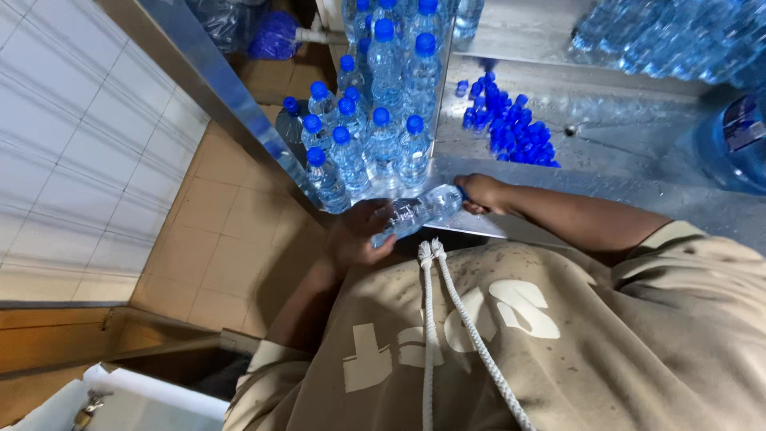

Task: The person fills small plastic bottles with water from a dispenser and places them in a large clear plastic bag.

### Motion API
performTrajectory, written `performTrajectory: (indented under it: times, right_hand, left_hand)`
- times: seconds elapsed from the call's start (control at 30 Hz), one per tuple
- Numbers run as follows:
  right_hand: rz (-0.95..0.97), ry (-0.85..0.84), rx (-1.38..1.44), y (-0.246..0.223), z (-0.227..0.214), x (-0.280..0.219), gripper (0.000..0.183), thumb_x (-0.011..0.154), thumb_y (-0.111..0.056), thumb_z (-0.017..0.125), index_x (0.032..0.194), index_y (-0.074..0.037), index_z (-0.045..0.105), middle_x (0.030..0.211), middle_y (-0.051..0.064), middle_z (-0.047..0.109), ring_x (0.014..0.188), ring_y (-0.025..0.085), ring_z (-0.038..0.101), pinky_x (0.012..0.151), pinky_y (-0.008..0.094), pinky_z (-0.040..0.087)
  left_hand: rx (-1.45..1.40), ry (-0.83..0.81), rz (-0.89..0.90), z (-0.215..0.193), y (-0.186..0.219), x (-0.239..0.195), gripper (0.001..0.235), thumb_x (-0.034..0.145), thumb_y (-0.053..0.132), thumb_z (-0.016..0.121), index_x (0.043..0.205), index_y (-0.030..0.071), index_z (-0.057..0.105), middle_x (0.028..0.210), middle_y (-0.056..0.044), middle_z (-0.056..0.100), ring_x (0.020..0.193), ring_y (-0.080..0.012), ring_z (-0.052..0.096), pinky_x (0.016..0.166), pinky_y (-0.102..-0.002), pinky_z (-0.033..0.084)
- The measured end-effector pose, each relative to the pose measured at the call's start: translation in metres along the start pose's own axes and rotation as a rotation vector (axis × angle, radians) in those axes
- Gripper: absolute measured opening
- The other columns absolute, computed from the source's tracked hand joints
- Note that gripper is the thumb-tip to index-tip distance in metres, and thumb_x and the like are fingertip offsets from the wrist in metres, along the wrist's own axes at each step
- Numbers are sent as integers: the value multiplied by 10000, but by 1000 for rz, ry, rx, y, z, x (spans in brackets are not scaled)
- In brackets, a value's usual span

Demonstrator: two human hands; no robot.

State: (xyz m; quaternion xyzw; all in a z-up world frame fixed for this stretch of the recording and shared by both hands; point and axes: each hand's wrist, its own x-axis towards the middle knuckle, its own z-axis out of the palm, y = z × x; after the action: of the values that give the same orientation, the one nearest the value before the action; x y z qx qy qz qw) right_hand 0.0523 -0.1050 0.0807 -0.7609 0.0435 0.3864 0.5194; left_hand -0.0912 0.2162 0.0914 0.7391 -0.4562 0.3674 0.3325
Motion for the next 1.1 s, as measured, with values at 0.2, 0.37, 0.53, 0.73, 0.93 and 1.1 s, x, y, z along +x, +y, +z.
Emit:
performTrajectory:
  times: [0.2, 0.37, 0.53, 0.73, 0.93, 1.1]
  right_hand:
    - [-396, 105, -311, -82, 24, -52, 373, 1118, -385, 691, 1276, -49, 657, 656, 175, 681, 483, 256, 689, 369, 358, 523]
    - [-747, 150, -909, -107, 95, -23, 437, 1039, -374, 738, 1389, -179, 562, 876, 226, 785, 897, 522, 791, 800, 648, 629]
    - [-883, 72, -694, -97, 84, 0, 457, 1055, -326, 760, 1361, -162, 462, 832, 157, 749, 841, 455, 776, 763, 560, 609]
    - [-1024, -65, -945, -27, 38, 19, 422, 1058, -254, 677, 1410, -70, 534, 1224, 205, 684, 976, 508, 745, 792, 654, 628]
    - [-1250, -199, -647, 17, -5, 64, 294, 1060, -267, 715, 1307, -125, 789, 1256, 199, 786, 1131, 493, 744, 859, 604, 644]
    - [-1014, -18, -455, 80, -109, 130, 208, 966, -63, 750, 1136, -76, 869, 1003, 257, 820, 985, 529, 770, 848, 624, 617]
  left_hand:
    - [526, -32, -423, 53, -15, -68, 670, 882, 504, 893, 1363, 99, 661, 1291, -90, 718, 1095, -238, 771, 625, -350, 666]
    - [580, 217, -738, 117, -33, -78, 738, 725, 367, 1023, 1262, 52, 625, 1173, -150, 680, 1112, -326, 733, 942, -399, 630]
    - [405, 247, -1127, 114, -40, -67, 697, 757, 379, 1012, 1194, 78, 562, 1006, -110, 622, 896, -317, 726, 813, -406, 607]
    - [509, 267, -1134, 130, -67, -106, 521, 836, 298, 984, 1056, 143, 538, 823, -25, 579, 700, -273, 719, 662, -395, 585]
    - [861, 311, -979, 149, -92, -127, 553, 822, 713, 878, 752, 302, 516, 729, 109, 509, 594, -126, 612, 589, -272, 521]
    - [885, 198, -905, 143, -37, -73, 533, 1057, 436, 802, 728, 237, 433, 681, 13, 449, 597, -244, 591, 593, -346, 526]
